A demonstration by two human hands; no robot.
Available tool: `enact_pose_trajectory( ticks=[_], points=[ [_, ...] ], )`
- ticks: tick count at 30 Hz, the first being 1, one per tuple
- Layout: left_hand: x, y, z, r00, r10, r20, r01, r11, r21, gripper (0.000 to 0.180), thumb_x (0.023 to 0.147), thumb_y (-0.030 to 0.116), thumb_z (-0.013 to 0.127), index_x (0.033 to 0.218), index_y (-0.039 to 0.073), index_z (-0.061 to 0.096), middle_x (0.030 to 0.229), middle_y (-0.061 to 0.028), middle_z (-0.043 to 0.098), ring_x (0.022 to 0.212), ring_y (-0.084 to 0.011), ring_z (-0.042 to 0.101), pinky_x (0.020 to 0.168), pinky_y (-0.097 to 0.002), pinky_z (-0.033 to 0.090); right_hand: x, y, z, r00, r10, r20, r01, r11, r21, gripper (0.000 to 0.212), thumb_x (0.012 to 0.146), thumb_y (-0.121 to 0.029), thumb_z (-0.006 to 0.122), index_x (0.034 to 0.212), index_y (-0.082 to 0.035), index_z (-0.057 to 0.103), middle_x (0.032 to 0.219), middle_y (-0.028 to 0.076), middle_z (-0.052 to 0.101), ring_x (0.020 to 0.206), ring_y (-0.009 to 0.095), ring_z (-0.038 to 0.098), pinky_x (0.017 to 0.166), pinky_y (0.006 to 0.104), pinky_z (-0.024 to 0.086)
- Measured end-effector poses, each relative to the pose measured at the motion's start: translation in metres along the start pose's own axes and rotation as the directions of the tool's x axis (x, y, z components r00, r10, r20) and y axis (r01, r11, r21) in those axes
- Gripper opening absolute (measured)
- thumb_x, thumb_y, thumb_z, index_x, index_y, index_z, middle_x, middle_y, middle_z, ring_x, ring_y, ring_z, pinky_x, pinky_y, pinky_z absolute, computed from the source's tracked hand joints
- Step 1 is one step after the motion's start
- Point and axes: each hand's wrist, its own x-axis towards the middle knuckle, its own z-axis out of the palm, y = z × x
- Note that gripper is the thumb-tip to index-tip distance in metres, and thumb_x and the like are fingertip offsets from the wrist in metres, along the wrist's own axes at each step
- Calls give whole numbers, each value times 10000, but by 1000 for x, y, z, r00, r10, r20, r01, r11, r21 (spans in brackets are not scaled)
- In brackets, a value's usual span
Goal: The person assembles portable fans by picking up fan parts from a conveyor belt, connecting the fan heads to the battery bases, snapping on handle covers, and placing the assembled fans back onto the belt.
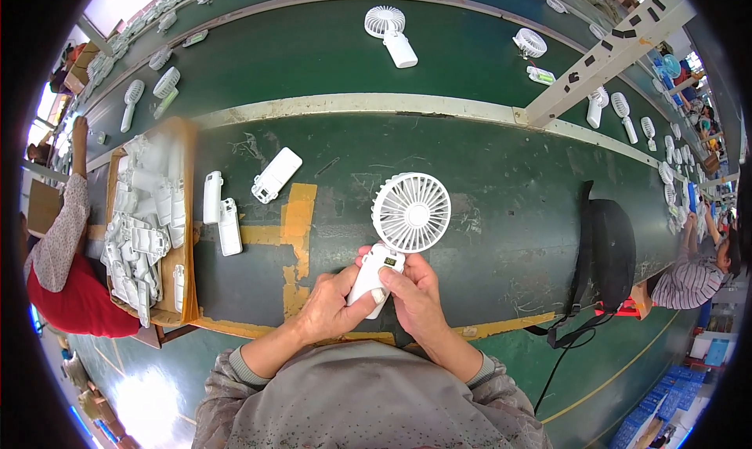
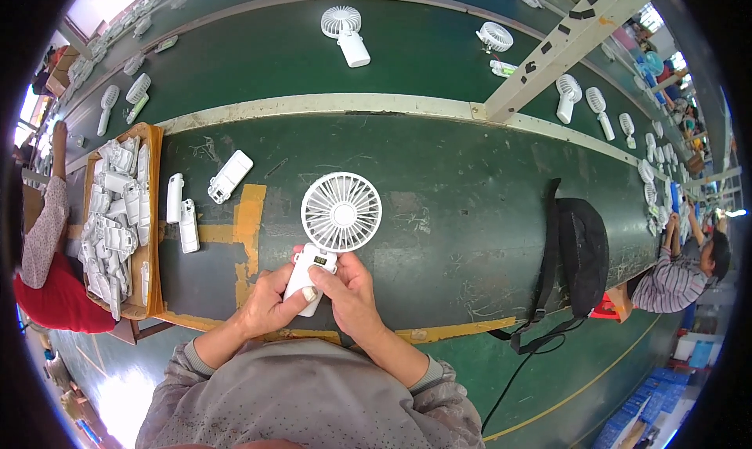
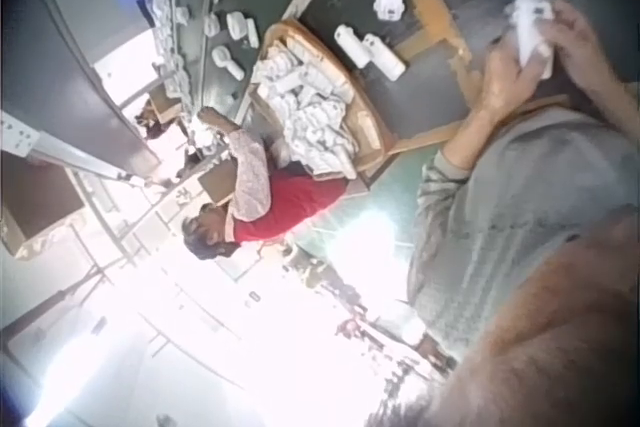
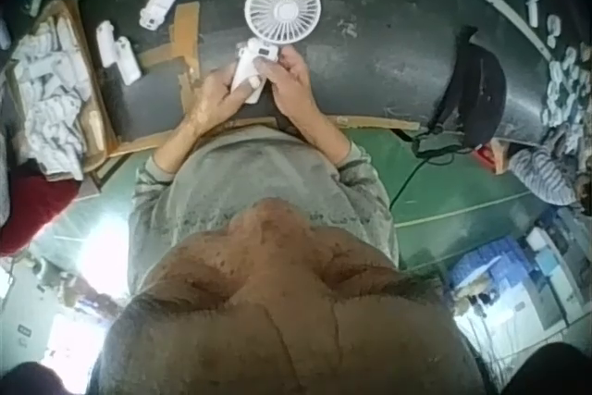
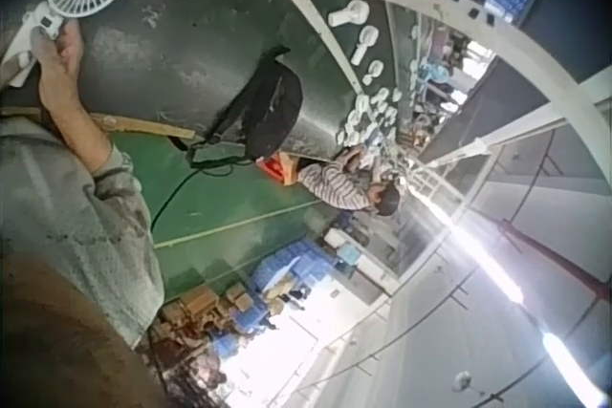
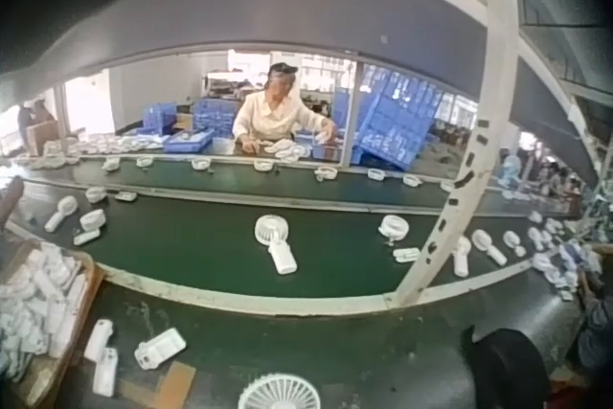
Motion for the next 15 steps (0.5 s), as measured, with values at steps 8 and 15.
enact_pose_trajectory(
  ticks=[8, 15],
  points=[
    [19, 8, -3, 990, -135, 30, 132, 988, 84, 261, 799, 183, 623, 840, -60, 538, 643, -189, 596, 584, -283, 637, 530, -353, 486, 14, 1, -10, 998, 27, -51, -24, 998, 61, 358, 880, -67, 532, 1217, 7, 438, 1195, 139, 547, 1085, 193, 541, 933, 343, 436],
    [47, 1, -17, 955, -270, 121, 294, 821, -490, 228, 889, 159, 545, 1013, -33, 548, 816, -110, 632, 665, -156, 625, 576, -258, 530, 40, -19, -37, 997, 30, -76, -41, 989, -141, 308, 909, -172, 544, 1175, -27, 490, 1152, 73, 556, 1043, 148, 539, 907, 292, 433]
  ],
)
